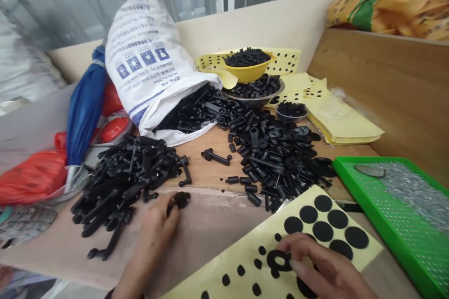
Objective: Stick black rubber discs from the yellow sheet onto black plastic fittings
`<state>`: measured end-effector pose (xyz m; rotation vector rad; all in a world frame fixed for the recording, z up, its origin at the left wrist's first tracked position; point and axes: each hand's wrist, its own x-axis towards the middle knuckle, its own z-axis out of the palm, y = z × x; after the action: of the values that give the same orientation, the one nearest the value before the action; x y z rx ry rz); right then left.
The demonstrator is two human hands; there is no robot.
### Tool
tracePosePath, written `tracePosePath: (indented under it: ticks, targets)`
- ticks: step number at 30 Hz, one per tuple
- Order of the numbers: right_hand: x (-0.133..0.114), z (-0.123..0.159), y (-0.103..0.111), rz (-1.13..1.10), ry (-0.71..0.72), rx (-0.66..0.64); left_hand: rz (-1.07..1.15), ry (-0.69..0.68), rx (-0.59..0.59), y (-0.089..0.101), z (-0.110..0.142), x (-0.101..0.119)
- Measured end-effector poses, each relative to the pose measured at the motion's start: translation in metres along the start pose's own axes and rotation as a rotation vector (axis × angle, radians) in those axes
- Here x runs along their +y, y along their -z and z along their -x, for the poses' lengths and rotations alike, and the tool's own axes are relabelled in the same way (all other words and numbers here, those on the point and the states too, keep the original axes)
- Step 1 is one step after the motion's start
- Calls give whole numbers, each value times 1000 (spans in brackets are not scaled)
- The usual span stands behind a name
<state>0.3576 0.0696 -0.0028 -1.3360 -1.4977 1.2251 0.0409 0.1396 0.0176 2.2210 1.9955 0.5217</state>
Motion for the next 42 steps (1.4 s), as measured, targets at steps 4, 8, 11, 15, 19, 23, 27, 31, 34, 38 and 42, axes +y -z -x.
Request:
tracePosePath:
  ticks: [4, 8, 11, 15, 19, 23, 27, 31, 34, 38, 42]
  targets:
    - [-13, -7, 0, -164, -76, 24, 153, -113, -139, -22, 8, 31]
    - [-14, -11, 2, -243, -70, 1, 243, -151, -183, -32, 7, 47]
    - [-14, -11, 3, -311, -65, 10, 555, -58, -414, -29, 4, 63]
    - [-16, -11, 4, -375, -48, 32, 1055, 103, -702, -32, 4, 93]
    - [-15, -14, 4, -381, -65, 23, 1217, 184, -809, -40, 7, 110]
    - [-11, -16, 3, -359, -72, 22, 1201, 164, -849, -44, 8, 114]
    - [-7, -16, 2, -343, -78, -6, 1180, 137, -861, -45, 8, 115]
    - [-7, -16, 2, -353, -87, -24, 1186, 101, -879, -45, 7, 116]
    - [-9, -17, 2, -350, -101, -25, 1187, 82, -887, -44, 7, 117]
    - [-11, -17, 3, -313, -99, -21, 1166, 71, -900, -41, 7, 119]
    - [-11, -17, 4, -255, -82, -34, 1153, 81, -912, -35, 6, 122]
